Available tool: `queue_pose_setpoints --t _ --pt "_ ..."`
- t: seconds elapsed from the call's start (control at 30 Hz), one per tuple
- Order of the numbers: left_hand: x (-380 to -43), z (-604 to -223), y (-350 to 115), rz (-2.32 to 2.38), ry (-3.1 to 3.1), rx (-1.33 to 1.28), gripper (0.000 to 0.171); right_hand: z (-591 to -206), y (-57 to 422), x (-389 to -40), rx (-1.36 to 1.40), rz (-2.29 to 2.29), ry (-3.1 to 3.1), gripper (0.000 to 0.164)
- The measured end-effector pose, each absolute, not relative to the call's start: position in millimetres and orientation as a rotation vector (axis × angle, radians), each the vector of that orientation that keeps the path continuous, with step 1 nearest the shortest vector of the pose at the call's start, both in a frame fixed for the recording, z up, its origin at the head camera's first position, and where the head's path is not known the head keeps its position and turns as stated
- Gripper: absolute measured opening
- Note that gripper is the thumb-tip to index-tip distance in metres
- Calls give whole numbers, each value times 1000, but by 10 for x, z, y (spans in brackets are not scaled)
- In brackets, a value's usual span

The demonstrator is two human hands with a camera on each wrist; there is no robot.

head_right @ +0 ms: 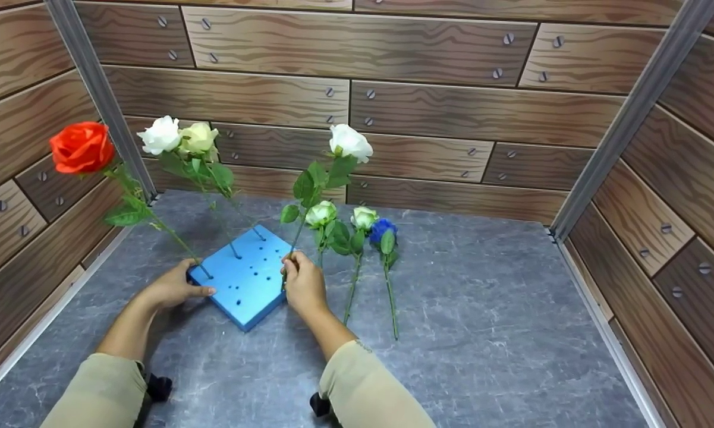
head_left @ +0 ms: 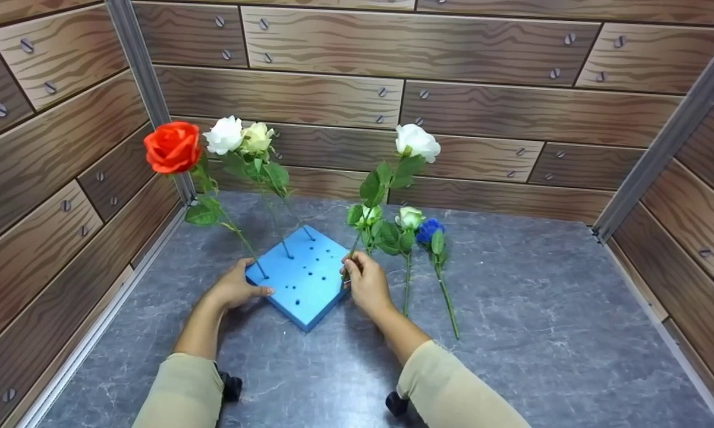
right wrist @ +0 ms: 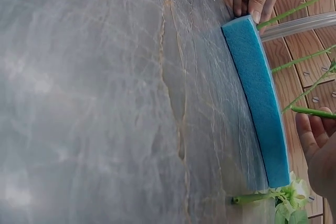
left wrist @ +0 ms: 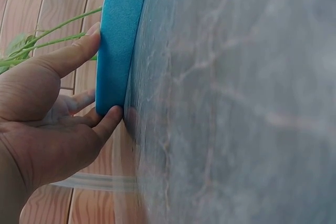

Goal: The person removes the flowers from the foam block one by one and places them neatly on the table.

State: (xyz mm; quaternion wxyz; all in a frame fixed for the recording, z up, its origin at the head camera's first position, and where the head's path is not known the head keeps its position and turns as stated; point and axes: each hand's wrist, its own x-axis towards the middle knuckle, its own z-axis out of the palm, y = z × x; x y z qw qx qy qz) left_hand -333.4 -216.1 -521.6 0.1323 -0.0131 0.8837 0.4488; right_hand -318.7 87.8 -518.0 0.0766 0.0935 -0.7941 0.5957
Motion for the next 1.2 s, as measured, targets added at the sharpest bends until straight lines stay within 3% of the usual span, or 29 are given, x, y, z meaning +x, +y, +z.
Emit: queue_pose_setpoints --t 1.2 --pt "-3334 -5218 -2155 1301 2554 -12 106 -5230 1294 -3069 192 1650 -2420 24"
